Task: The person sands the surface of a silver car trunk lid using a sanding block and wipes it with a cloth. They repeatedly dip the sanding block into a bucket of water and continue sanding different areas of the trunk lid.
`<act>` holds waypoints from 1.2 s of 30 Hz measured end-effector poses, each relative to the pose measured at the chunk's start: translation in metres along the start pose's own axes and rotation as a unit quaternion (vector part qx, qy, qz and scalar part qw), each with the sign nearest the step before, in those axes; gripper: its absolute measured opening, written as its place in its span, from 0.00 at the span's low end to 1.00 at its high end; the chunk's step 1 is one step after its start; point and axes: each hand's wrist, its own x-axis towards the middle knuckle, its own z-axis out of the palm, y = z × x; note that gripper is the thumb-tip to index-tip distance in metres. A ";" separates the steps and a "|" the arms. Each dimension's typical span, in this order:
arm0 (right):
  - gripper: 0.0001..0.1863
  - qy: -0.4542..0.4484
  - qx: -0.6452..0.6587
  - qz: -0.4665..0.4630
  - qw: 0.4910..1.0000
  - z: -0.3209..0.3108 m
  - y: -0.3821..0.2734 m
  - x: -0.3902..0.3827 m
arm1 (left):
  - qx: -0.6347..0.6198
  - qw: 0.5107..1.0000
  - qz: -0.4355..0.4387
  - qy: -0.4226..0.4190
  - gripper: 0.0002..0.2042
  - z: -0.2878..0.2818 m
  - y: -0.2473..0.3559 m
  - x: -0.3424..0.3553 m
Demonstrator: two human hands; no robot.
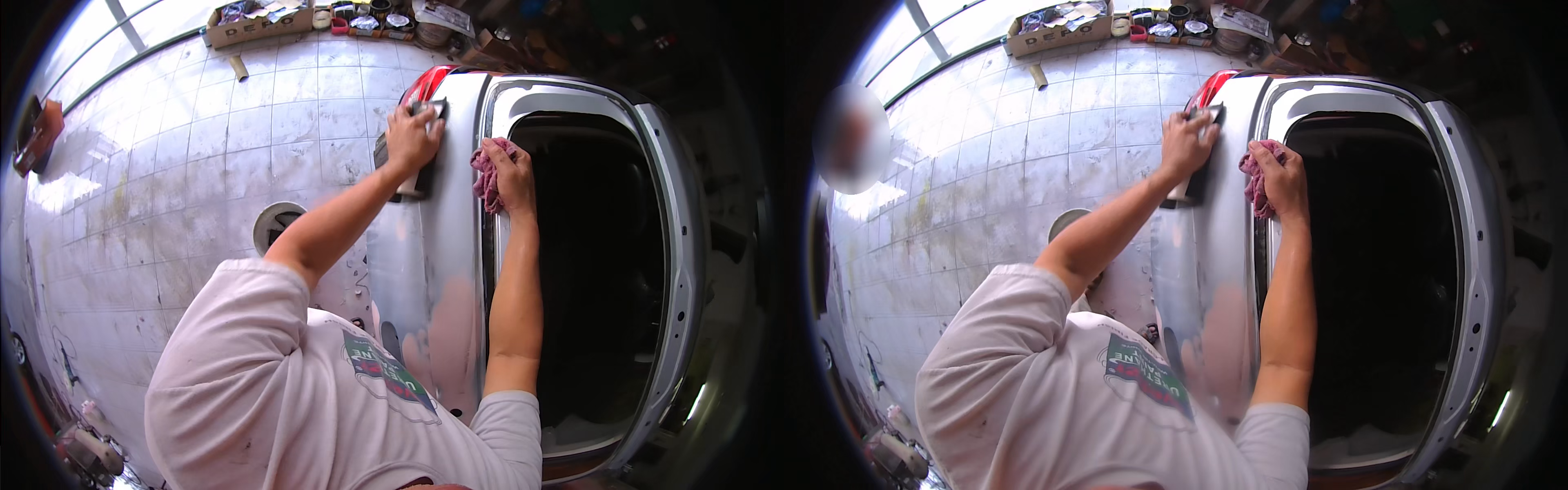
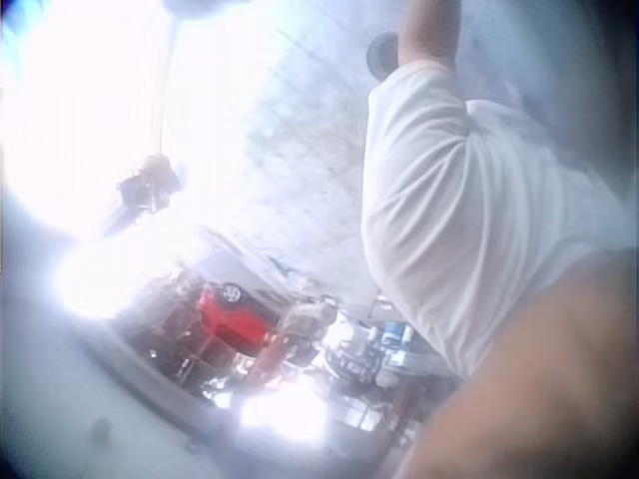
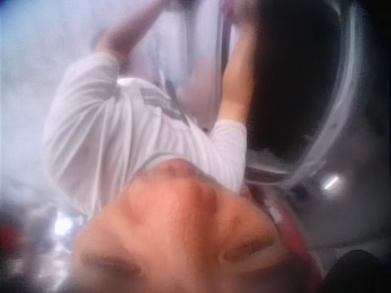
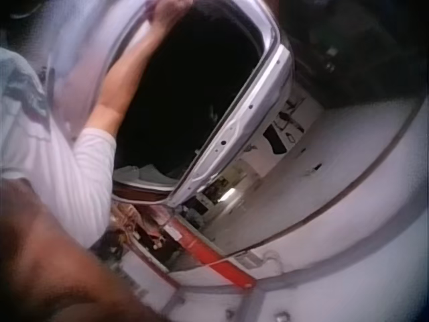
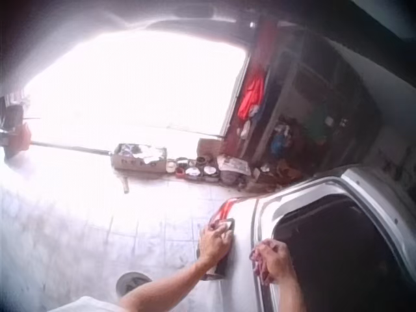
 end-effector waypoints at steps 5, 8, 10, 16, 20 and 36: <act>0.17 0.032 -0.053 -0.038 0.997 -0.007 0.013 -0.010 | -0.023 0.979 0.202 -0.030 0.23 -0.034 -0.006 -0.088; 0.16 0.004 -0.024 -0.017 1.000 -0.003 0.001 -0.006 | -0.028 0.977 0.209 -0.027 0.22 -0.035 -0.021 -0.047; 0.16 0.007 -0.022 -0.022 0.999 0.004 -0.001 -0.003 | -0.017 0.988 0.153 -0.005 0.22 -0.028 -0.018 -0.030; 0.16 0.052 -0.082 -0.069 0.993 -0.008 0.010 -0.004 | -0.028 0.968 0.246 -0.051 0.22 -0.036 0.005 -0.098; 0.16 0.015 -0.021 -0.025 0.999 0.007 0.000 -0.005 | -0.009 0.983 0.183 -0.018 0.22 -0.035 -0.028 -0.018; 0.18 0.021 -0.085 -0.065 0.994 0.003 -0.004 -0.002 | 0.012 0.998 0.046 0.042 0.21 0.004 0.027 0.000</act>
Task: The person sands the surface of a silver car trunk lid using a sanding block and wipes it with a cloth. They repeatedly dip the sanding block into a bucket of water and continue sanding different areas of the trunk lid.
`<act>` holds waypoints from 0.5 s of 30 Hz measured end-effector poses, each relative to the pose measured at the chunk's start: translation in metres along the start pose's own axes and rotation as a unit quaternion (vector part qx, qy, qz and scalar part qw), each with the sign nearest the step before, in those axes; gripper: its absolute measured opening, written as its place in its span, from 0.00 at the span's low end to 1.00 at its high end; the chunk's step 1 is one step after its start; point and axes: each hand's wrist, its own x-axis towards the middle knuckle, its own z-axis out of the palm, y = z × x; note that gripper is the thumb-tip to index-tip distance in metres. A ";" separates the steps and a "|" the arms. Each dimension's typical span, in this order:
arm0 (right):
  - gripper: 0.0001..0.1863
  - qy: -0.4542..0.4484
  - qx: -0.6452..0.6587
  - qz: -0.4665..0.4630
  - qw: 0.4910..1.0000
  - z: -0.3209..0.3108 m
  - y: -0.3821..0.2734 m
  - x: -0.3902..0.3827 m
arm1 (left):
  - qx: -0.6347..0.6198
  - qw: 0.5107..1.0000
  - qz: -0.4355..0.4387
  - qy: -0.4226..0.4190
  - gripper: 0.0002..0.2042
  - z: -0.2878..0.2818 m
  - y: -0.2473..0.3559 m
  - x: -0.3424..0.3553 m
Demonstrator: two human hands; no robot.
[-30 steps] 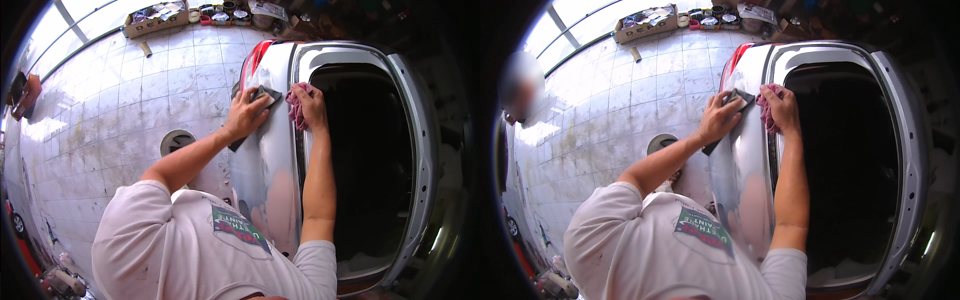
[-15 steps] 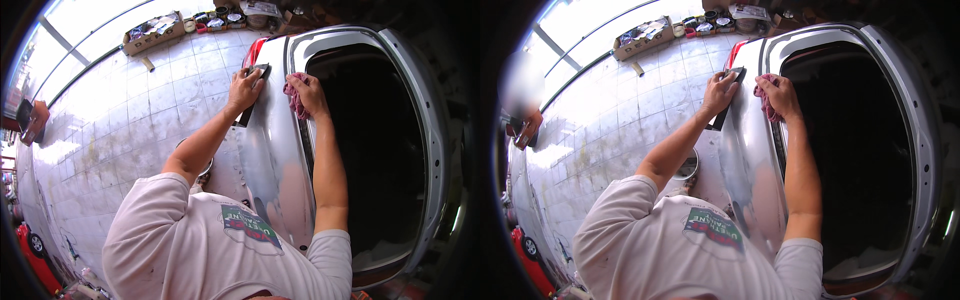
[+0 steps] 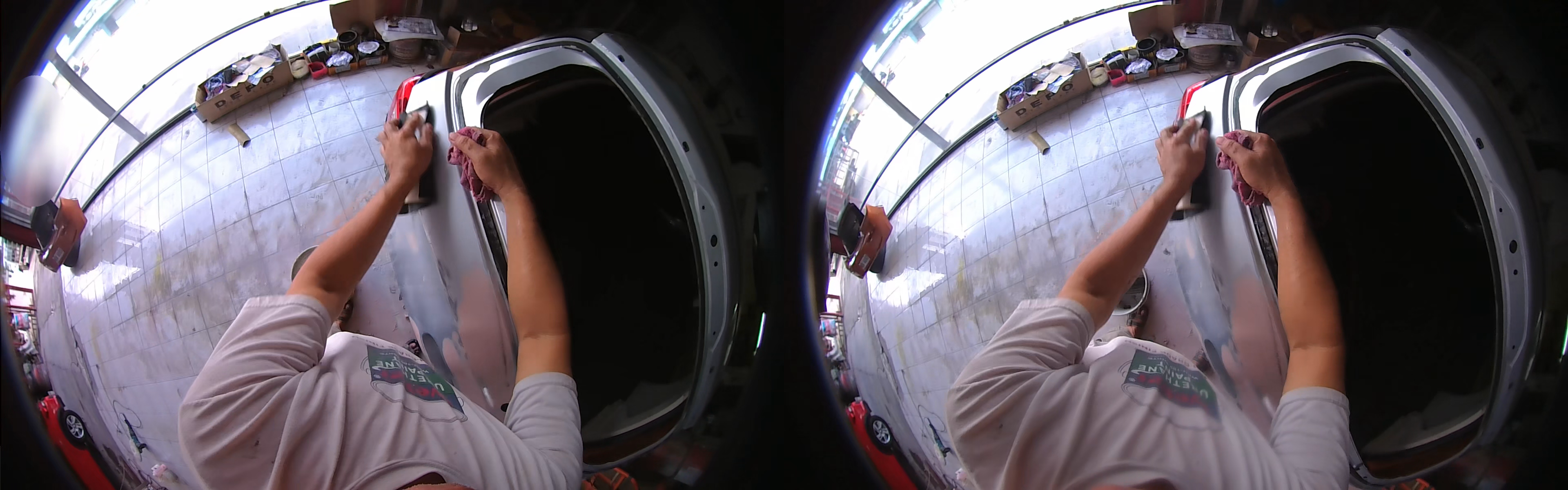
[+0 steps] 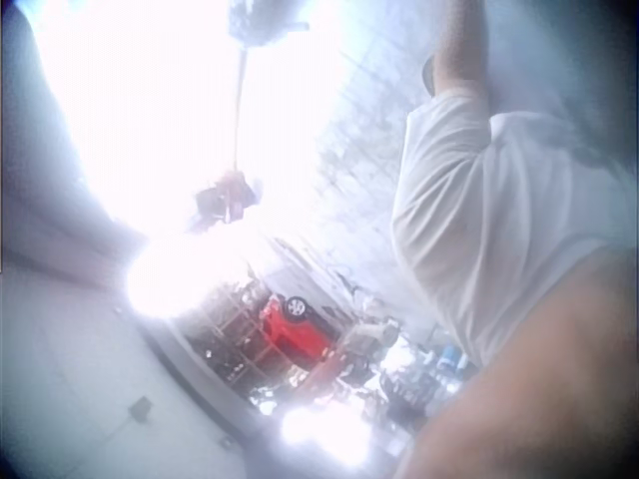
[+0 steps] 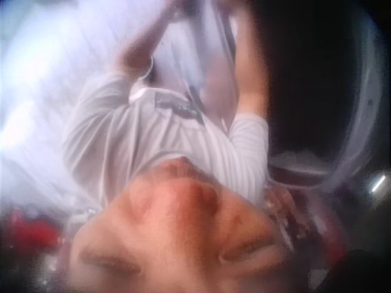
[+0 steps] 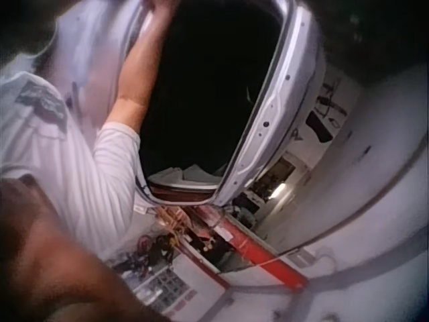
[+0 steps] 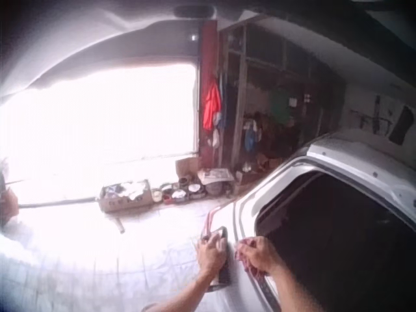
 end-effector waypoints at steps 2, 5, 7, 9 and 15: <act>0.18 0.016 0.018 -0.013 1.000 -0.009 0.021 0.001 | -0.021 0.993 0.115 -0.018 0.21 -0.014 0.011 -0.064; 0.20 0.021 0.012 0.026 0.999 -0.015 0.018 -0.006 | -0.077 0.961 0.249 -0.088 0.22 -0.041 -0.003 -0.103; 0.17 0.005 0.031 0.044 0.999 -0.012 0.009 -0.005 | -0.075 0.949 0.288 -0.101 0.22 -0.051 -0.031 -0.078; 0.17 -0.010 0.040 0.056 0.998 -0.004 -0.004 -0.002 | -0.038 0.971 0.220 -0.082 0.22 -0.037 -0.052 -0.015; 0.17 0.005 0.080 0.059 0.995 -0.005 -0.003 -0.003 | -0.035 0.980 0.183 -0.066 0.23 -0.032 -0.032 -0.051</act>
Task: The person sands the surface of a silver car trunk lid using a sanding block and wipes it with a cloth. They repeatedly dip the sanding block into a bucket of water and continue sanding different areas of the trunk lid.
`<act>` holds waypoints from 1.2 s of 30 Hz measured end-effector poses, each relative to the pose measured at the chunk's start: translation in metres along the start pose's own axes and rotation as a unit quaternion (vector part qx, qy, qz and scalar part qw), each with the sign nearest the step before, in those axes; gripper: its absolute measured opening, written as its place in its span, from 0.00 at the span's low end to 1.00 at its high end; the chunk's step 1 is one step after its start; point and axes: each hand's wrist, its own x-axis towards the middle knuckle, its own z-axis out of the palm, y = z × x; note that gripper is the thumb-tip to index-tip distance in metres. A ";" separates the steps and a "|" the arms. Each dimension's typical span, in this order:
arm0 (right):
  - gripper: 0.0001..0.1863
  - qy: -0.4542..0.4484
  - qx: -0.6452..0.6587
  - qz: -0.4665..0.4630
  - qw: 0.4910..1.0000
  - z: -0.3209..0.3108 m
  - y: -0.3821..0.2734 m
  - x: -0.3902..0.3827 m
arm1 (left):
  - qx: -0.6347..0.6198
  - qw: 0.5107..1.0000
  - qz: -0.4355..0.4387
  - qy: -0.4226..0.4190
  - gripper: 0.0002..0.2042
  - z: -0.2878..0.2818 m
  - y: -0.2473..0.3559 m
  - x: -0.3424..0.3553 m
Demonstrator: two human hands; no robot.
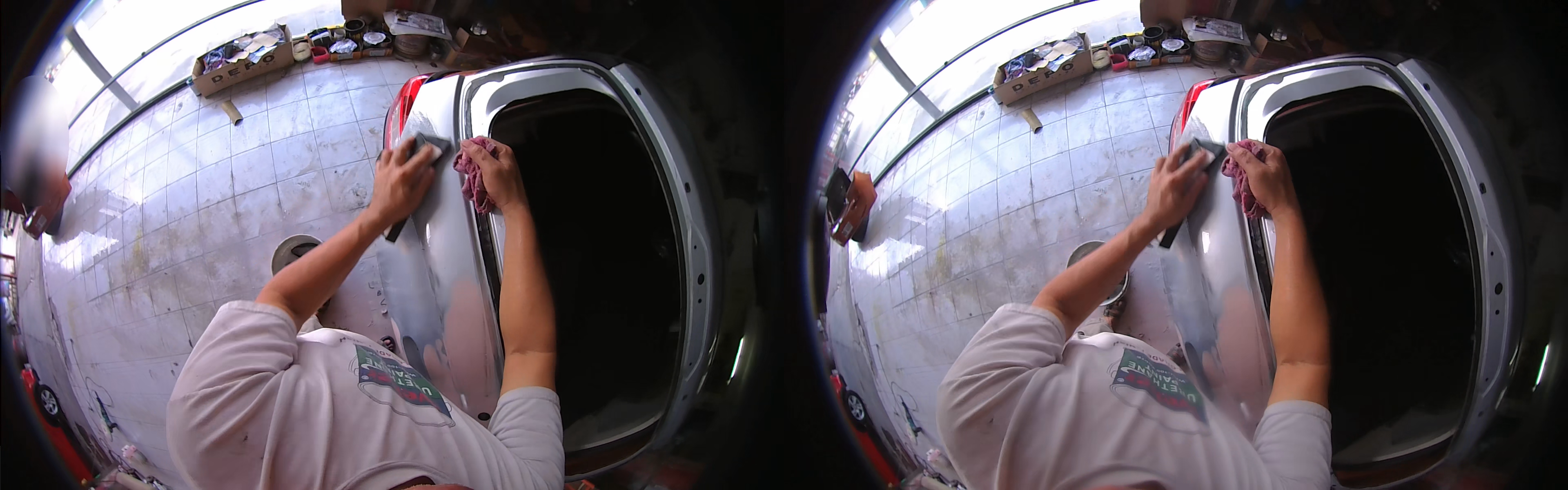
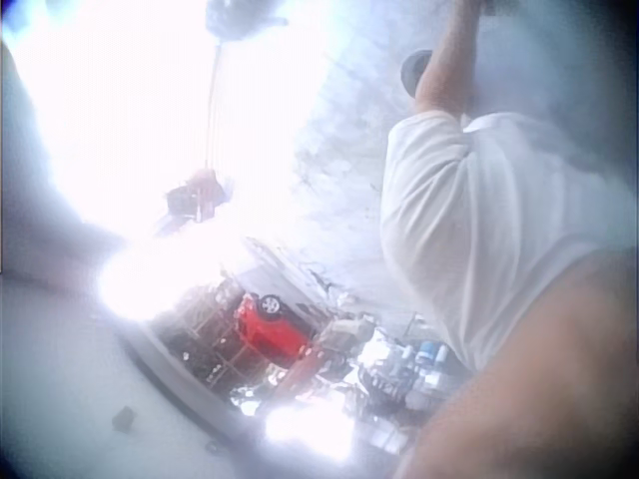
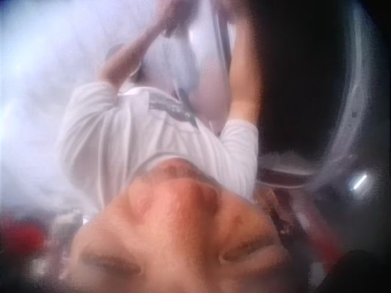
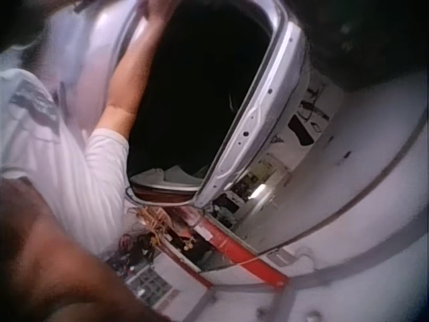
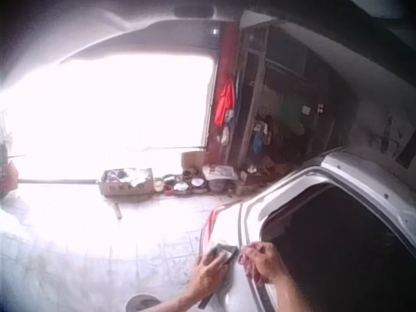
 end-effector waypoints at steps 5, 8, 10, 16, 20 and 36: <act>0.16 0.012 -0.026 -0.015 0.999 -0.010 0.016 -0.008 | -0.059 0.982 0.177 -0.043 0.26 -0.015 0.006 -0.040; 0.15 0.010 0.005 -0.019 1.000 0.002 0.012 -0.002 | -0.057 0.992 0.115 0.015 0.22 0.006 -0.066 0.047; 0.15 0.009 0.021 -0.032 0.999 0.014 0.006 0.002 | -0.059 0.992 0.111 0.003 0.22 0.012 -0.104 0.084; 0.14 0.019 -0.008 -0.014 1.000 -0.013 0.027 0.002 | -0.101 0.992 0.041 -0.068 0.24 0.007 -0.073 0.091; 0.15 0.011 0.051 -0.002 0.999 -0.003 0.027 0.015 | -0.059 0.996 0.060 0.008 0.22 0.015 -0.072 0.067; 0.15 0.053 -0.082 0.015 0.995 0.008 0.007 0.001 | -0.091 0.996 -0.018 0.015 0.20 -0.004 -0.030 -0.009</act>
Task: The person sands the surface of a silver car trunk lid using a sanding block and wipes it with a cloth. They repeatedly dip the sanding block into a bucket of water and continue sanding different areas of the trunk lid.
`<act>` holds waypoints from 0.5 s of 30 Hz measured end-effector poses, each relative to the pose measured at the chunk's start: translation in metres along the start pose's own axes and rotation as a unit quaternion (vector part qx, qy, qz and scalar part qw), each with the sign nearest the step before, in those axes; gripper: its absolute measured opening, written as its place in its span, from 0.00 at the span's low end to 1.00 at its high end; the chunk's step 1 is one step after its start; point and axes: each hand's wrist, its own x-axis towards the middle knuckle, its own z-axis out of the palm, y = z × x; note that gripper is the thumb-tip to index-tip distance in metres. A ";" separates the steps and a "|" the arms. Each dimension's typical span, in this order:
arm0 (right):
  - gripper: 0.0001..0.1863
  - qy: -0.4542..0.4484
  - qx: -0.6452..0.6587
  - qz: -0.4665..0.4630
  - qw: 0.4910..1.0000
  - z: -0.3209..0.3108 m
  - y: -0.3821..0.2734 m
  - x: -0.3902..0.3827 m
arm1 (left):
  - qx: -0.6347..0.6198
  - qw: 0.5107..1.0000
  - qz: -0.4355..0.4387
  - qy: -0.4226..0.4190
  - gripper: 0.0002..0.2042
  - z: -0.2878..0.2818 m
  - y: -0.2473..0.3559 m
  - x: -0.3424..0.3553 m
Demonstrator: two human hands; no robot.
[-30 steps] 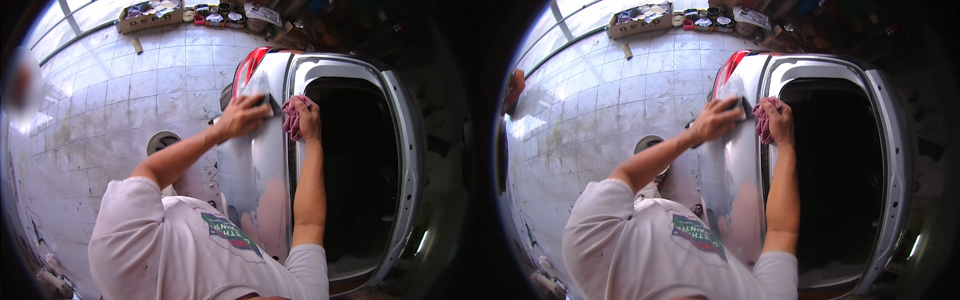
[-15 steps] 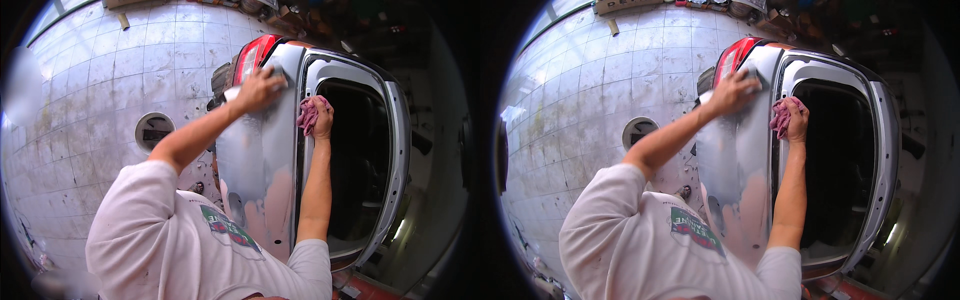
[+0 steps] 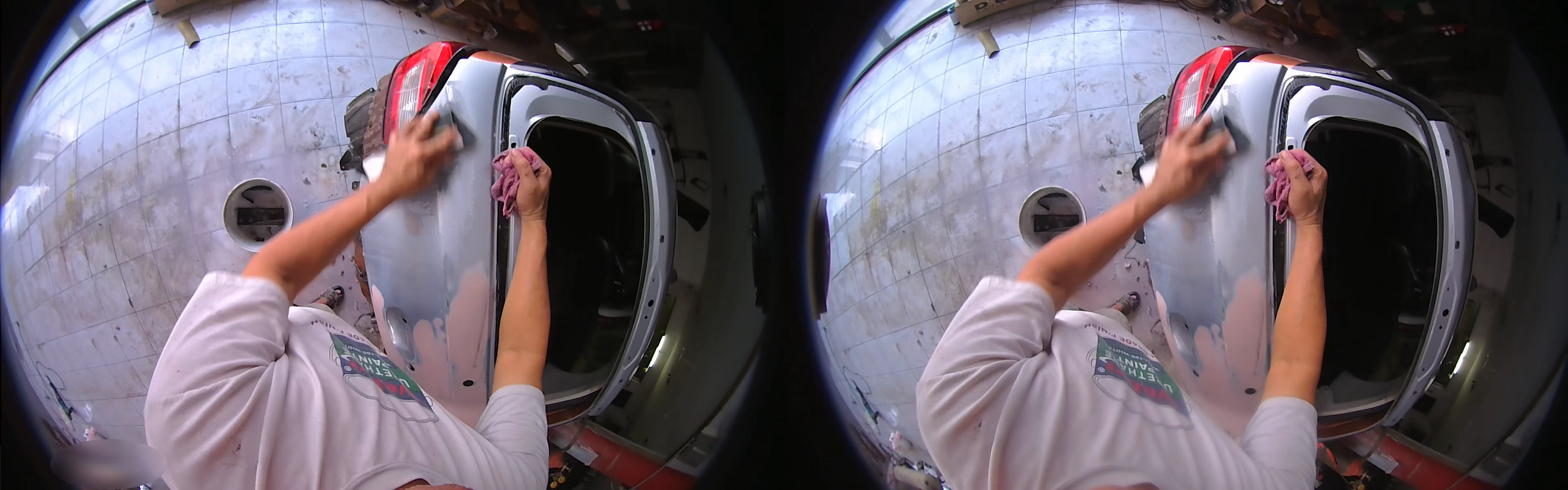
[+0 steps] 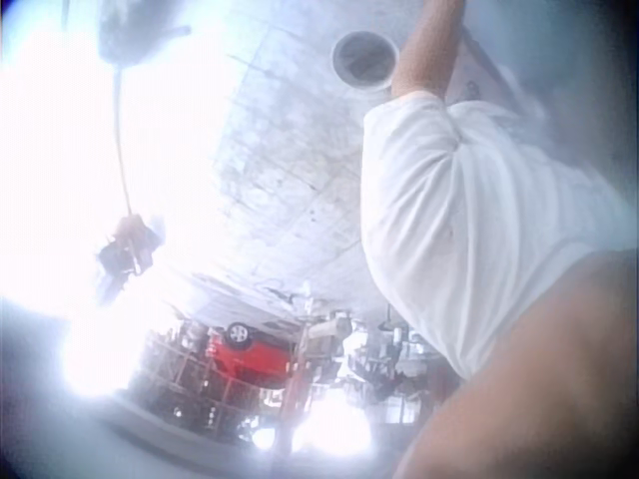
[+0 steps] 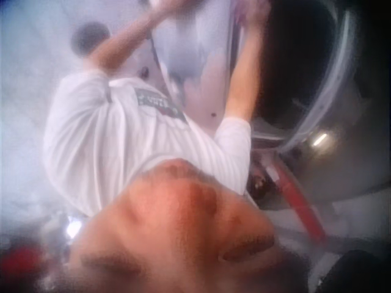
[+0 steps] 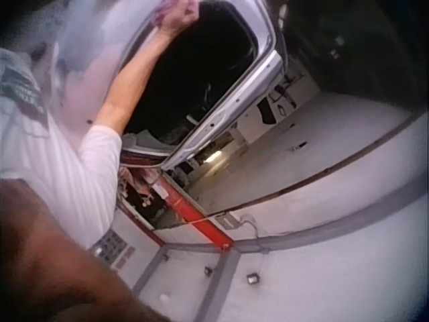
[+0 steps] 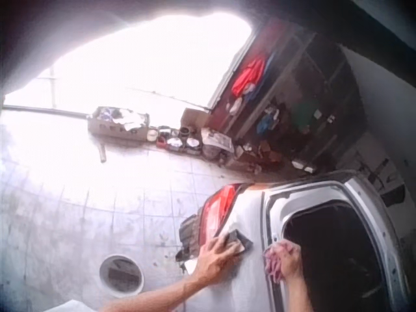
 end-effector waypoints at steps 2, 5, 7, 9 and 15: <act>0.15 0.007 -0.049 -0.017 0.999 -0.008 0.009 0.000 | -0.049 0.995 0.087 -0.007 0.19 0.004 0.031 -0.071; 0.13 0.014 -0.059 -0.019 0.998 -0.013 0.017 -0.005 | -0.095 0.979 0.148 -0.105 0.22 -0.019 0.035 -0.089; 0.12 0.024 -0.104 -0.053 0.993 -0.002 0.006 -0.002 | -0.056 0.992 0.116 -0.002 0.22 0.005 -0.014 -0.041; 0.12 0.011 -0.124 -0.076 0.989 0.009 -0.002 0.002 | -0.022 0.999 0.011 0.048 0.21 0.006 -0.062 0.024; 0.12 0.031 -0.181 -0.052 0.982 0.016 -0.005 -0.005 | -0.118 0.992 0.001 0.031 0.25 0.009 0.007 -0.067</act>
